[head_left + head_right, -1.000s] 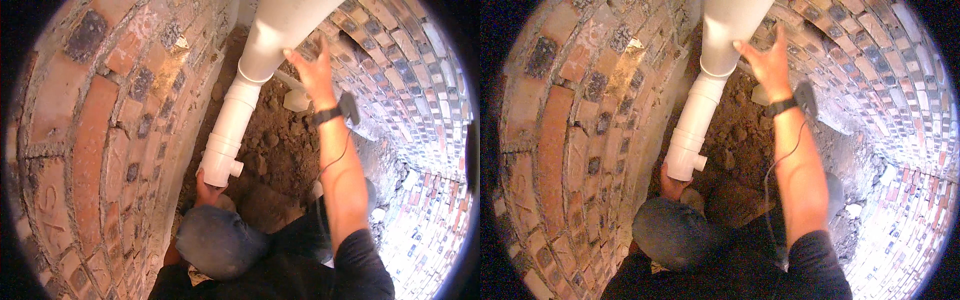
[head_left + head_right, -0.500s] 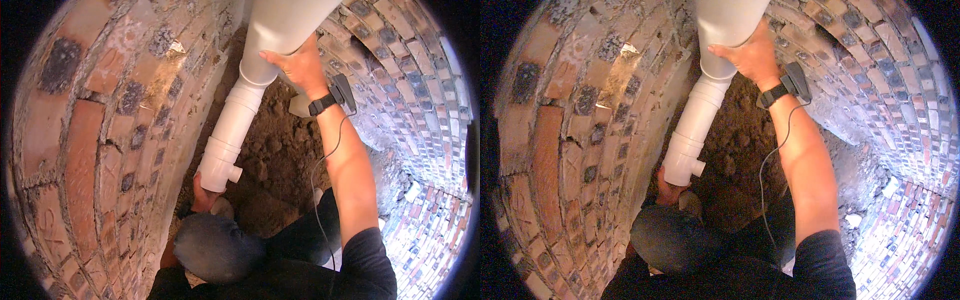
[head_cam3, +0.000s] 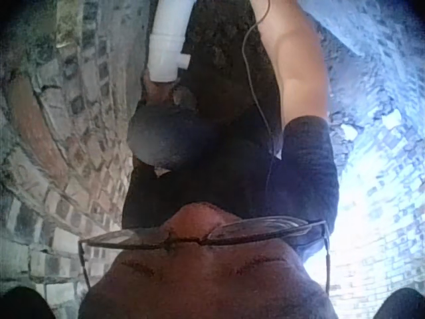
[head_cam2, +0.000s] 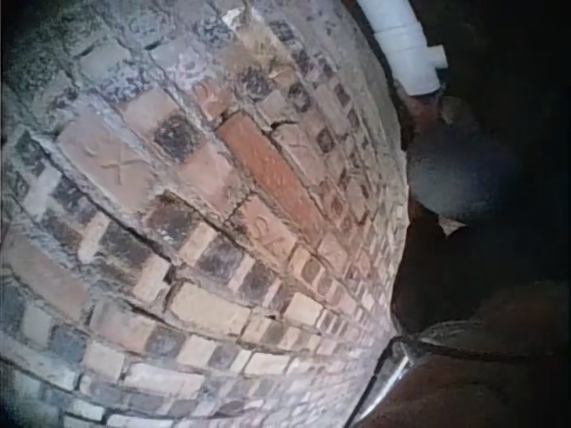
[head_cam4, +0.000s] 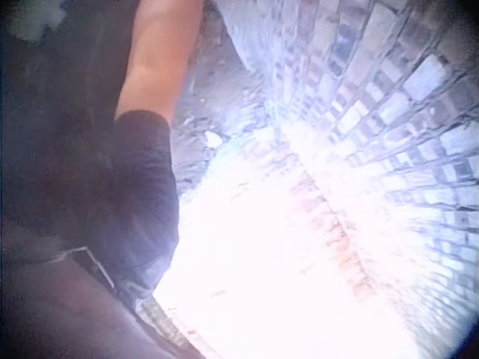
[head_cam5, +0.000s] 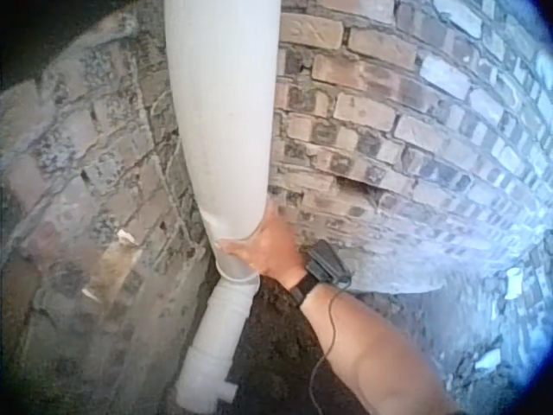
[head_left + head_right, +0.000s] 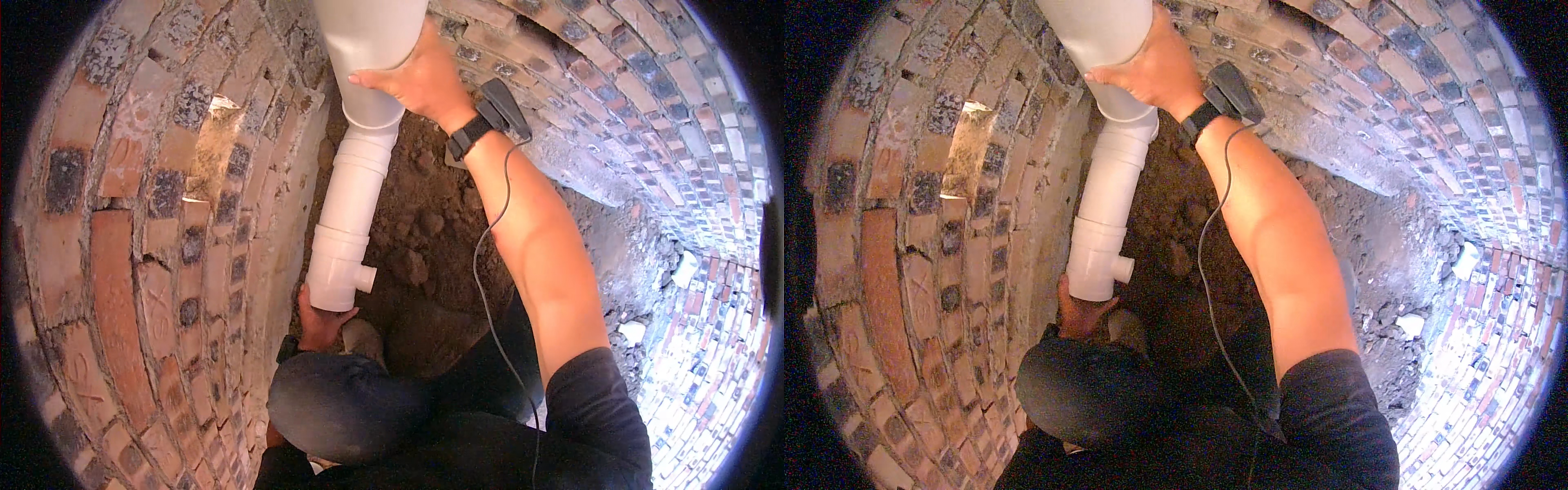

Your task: The person applies adhesive to a PVC pipe and a fitting using a brush, then inserts the pipe into the fitting while working in a dirt-filled area between brick walls.

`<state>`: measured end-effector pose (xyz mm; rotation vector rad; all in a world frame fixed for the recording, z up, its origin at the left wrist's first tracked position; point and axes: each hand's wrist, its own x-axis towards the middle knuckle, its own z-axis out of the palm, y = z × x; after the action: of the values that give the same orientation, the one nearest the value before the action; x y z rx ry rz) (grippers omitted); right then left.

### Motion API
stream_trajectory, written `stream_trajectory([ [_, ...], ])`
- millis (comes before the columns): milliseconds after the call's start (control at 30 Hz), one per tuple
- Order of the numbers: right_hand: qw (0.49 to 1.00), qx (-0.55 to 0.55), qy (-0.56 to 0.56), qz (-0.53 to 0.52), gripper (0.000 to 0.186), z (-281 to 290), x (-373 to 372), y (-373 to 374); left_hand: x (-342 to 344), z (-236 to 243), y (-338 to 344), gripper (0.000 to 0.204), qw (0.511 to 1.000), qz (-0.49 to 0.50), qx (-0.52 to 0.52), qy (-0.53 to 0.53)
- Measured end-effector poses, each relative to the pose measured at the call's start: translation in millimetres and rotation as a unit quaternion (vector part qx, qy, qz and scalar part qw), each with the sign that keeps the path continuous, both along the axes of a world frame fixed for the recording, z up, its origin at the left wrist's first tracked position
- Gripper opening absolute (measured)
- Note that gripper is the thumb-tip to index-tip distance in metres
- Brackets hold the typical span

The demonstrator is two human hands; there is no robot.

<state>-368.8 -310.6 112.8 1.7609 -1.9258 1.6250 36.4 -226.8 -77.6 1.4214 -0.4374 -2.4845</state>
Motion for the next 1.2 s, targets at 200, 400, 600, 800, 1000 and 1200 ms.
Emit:
stream_trajectory([
  [200,0.992,-0.001,-0.102,0.073,0.084,5,3,-1,17,6,10,0.079,1.000,0.005,-0.008,-0.028],
  [400,0.983,0.029,-0.112,0.141,0.066,3,6,-10,33,-1,11,0.089,0.998,0.014,-0.043,-0.035],
  [600,0.988,0.063,-0.071,0.120,0.068,-12,-2,-16,41,-15,12,0.081,0.996,0.054,-0.053,-0.036],
  [800,0.991,0.024,-0.058,0.114,0.062,-14,0,-18,48,-27,12,0.075,0.992,0.029,-0.099,-0.073],
  [1000,0.986,0.103,-0.018,0.129,0.072,-5,-1,-7,40,-17,21,0.074,0.985,0.001,-0.149,-0.086],
  [1200,0.995,0.036,-0.053,0.078,0.066,2,0,8,11,-15,29,0.072,0.987,0.058,-0.148,-0.038],
])
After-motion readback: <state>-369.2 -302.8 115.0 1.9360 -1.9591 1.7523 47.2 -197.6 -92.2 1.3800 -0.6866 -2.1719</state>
